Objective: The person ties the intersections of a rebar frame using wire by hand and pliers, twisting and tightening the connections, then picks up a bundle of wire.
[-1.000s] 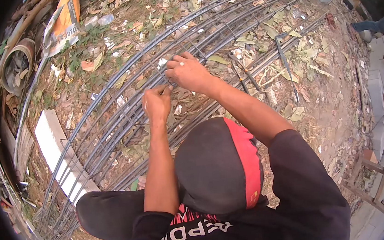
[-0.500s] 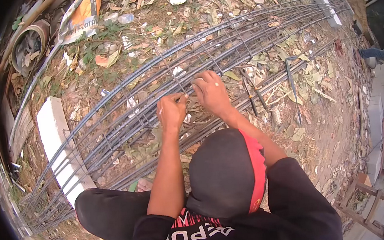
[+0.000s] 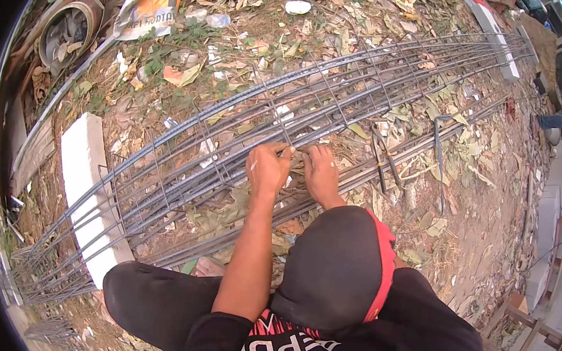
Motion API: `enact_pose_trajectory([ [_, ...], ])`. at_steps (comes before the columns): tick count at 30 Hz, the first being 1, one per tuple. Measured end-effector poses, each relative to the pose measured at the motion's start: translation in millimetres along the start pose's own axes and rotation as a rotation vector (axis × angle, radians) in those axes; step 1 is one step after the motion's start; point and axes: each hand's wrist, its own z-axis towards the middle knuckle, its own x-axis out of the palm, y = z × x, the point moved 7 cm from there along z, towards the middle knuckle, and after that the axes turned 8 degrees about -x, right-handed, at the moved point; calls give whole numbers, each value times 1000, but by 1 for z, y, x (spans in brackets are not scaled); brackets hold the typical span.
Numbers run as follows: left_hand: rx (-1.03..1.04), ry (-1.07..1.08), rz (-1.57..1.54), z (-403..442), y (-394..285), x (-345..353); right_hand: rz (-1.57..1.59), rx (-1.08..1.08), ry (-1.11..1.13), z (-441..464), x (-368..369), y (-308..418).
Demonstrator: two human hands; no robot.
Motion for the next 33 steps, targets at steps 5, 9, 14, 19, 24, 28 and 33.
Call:
enact_pose_trajectory([
  [5,-20,44,8,1,-2,-2,120,160,41,-11,5,-8],
  [9,-20,29,4,0,0,0,-153,-2,175,-13,10,13],
  [14,-9,-26,18,-1,7,6,-193,36,439,0,4,21],
  [19,109,-37,25,-12,0,-2,535,374,541,16,-4,15],
  [24,239,-46,43,-16,9,6,554,693,498,38,0,15],
  [28,225,110,36,-8,8,3,727,647,399,26,13,6],
  [33,-23,285,0,11,0,-12,772,529,230,3,27,-4],
])
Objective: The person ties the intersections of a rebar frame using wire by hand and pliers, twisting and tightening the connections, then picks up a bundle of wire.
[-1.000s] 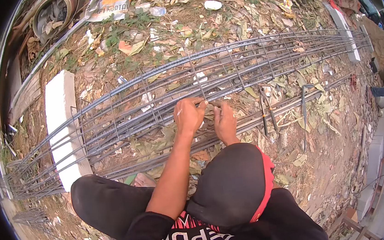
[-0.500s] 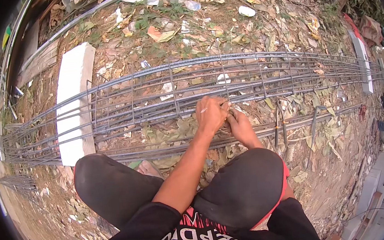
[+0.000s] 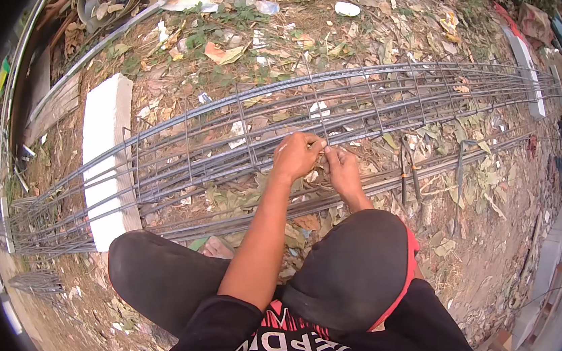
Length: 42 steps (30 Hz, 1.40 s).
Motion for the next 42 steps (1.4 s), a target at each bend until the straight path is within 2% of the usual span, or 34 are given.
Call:
enact_pose_trajectory([
  [1,-64,37,1,2,2,3,-5,18,-36,-2,-5,-4],
  [3,-34,29,-14,4,1,5,-354,-188,33,-12,-8,5],
  [4,-20,65,-22,5,1,10,-369,-167,3,-22,-13,1],
  [6,-22,-2,5,7,2,9,-457,-353,-73,-39,-11,22],
  [7,-22,12,0,7,0,13,-466,-341,-78,-42,-10,26],
  [10,-60,-49,42,6,1,11,-961,-393,88,-39,15,41],
  [11,-60,-43,46,5,2,12,-958,-387,85,-35,13,42],
  [13,-104,-14,24,7,2,11,-1225,-450,272,-29,15,66],
  [17,-114,3,24,11,2,12,-1265,-513,262,-20,-10,100],
  [19,-153,47,27,10,3,13,-1086,-642,36,-20,-21,118],
  [20,-154,48,34,10,3,12,-1007,-803,-14,-19,-22,108],
  [21,-151,47,40,11,3,13,-1001,-799,-21,-22,-24,107],
  [24,-149,47,51,13,5,13,-1041,-793,48,-36,-24,100],
  [27,-158,55,56,14,3,14,-1009,-893,81,-39,-30,101],
  [29,-180,62,61,13,5,15,-1115,-960,222,-32,-28,102],
  [33,-118,15,59,12,2,14,-1163,-1101,329,-14,-24,116],
  [35,-127,1,50,11,2,13,-1305,-896,167,2,-28,92],
  [36,-131,-6,54,11,4,13,-1234,-819,57,-1,-31,79],
  [37,-134,-12,58,12,5,13,-1234,-823,63,-8,-21,63],
  [39,-147,-1,51,13,8,14,-1071,-562,-40,-13,-17,33],
  [40,-152,11,48,14,6,14,-1074,-556,-48,-13,-7,41],
  [42,-192,68,26,12,1,13,65,195,189,-14,13,7],
])
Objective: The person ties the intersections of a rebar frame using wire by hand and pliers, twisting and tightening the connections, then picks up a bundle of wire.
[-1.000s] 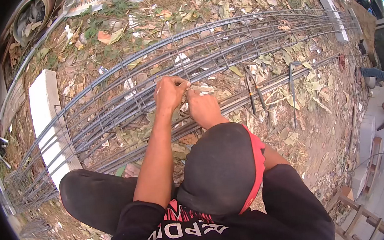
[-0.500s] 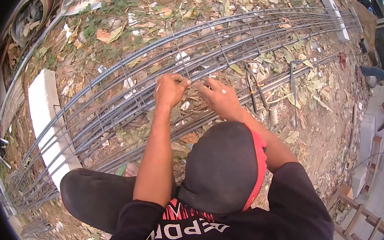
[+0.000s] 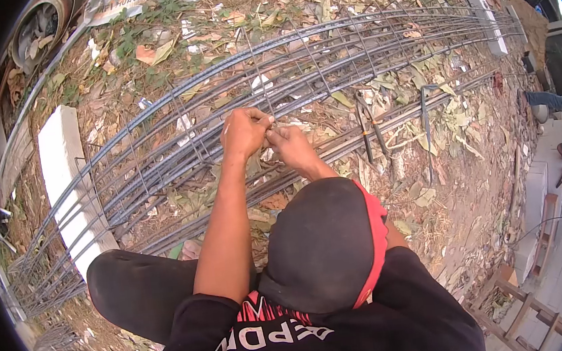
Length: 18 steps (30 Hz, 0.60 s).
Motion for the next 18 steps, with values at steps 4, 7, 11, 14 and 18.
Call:
enact_pose_trajectory([
  [4,6,54,60,5,4,5,376,139,197,-27,-26,10],
  [7,58,75,139,2,-4,5,-165,-163,-112,-23,-93,8],
  [11,44,8,57,8,-16,7,-1288,-291,-680,-56,-189,-2],
  [14,83,-158,41,8,-11,7,-1307,-218,-640,-71,-208,-38],
  [18,62,-123,14,16,-6,7,-1287,-211,-641,-77,-212,-43],
])
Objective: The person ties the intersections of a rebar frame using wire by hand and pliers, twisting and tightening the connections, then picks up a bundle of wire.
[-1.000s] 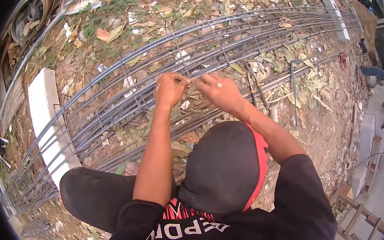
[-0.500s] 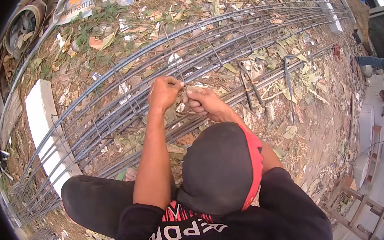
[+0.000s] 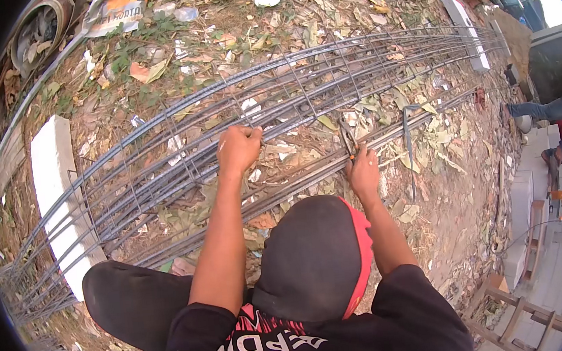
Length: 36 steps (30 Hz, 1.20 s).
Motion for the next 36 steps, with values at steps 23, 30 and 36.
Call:
enact_pose_trajectory([
  [23,-48,210,-64,12,15,19,1328,306,729,-64,-6,107],
  [30,-42,178,-65,11,14,16,718,-211,550,-37,-18,141],
  [36,-42,187,-84,14,17,18,493,-127,683,-28,-45,146],
])
